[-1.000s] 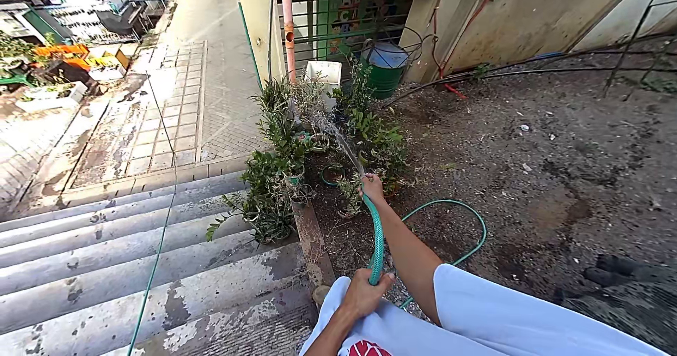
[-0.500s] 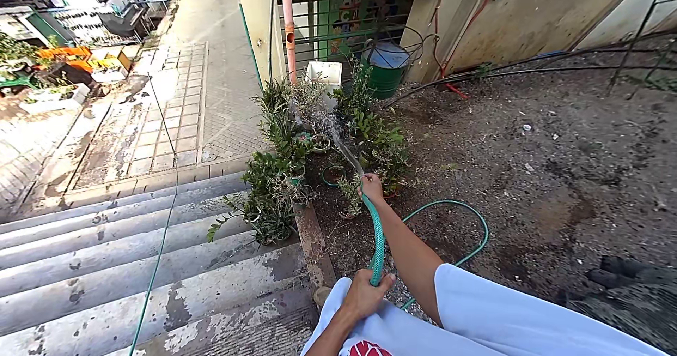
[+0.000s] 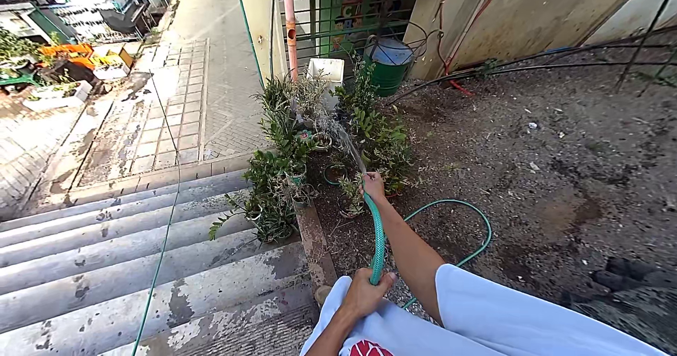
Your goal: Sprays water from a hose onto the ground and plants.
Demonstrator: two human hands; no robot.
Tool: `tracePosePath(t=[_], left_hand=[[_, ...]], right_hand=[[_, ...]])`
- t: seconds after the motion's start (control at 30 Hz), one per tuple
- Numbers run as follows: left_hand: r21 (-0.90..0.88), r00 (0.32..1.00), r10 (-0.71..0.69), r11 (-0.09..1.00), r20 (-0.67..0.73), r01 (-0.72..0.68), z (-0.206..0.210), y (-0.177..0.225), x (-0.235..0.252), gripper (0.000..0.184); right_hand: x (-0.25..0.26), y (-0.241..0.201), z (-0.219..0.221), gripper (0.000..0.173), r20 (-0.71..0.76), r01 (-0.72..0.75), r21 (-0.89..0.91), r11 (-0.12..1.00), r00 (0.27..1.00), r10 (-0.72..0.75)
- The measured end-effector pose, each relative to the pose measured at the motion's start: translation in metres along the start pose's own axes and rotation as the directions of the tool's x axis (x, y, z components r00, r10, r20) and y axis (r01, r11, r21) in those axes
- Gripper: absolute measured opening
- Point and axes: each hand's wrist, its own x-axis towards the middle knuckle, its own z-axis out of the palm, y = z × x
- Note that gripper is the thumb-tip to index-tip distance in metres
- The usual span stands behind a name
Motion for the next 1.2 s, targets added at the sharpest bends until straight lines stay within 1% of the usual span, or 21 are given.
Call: tracePosePath(t=[0.1, 0.27, 0.77, 0.9, 1.2], left_hand=[[-0.005, 1.000, -0.002, 1.000, 0.001, 0.002, 0.001, 0.000, 0.001, 0.042], [0.007, 1.000, -0.016, 1.000, 0.003, 0.016, -0.002, 0.000, 0.003, 0.042], [-0.011, 1.000, -0.023, 1.000, -0.015, 0.023, -0.006, 0.002, 0.006, 0.042], [-0.006, 0.999, -0.026, 1.000, -0.021, 0.026, -0.007, 0.002, 0.007, 0.043], [-0.004, 0.999, -0.046, 0.999, -0.024, 0.045, -0.011, 0.001, 0.008, 0.043]], right_hand=[[0.000, -0.001, 0.001, 0.037, 0.020, -0.005, -0.036, 0.999, 1.000, 0.005], [0.004, 0.001, 0.003, 0.036, 0.005, 0.001, 0.006, 1.000, 1.000, -0.001], [0.008, -0.002, 0.009, 0.036, 0.012, -0.008, 0.029, 1.000, 1.000, 0.008], [0.003, -0.008, 0.011, 0.037, 0.023, -0.035, -0.004, 0.999, 0.999, 0.035], [0.008, -0.008, -0.006, 0.040, -0.070, -0.009, 0.045, 0.999, 0.997, 0.012]])
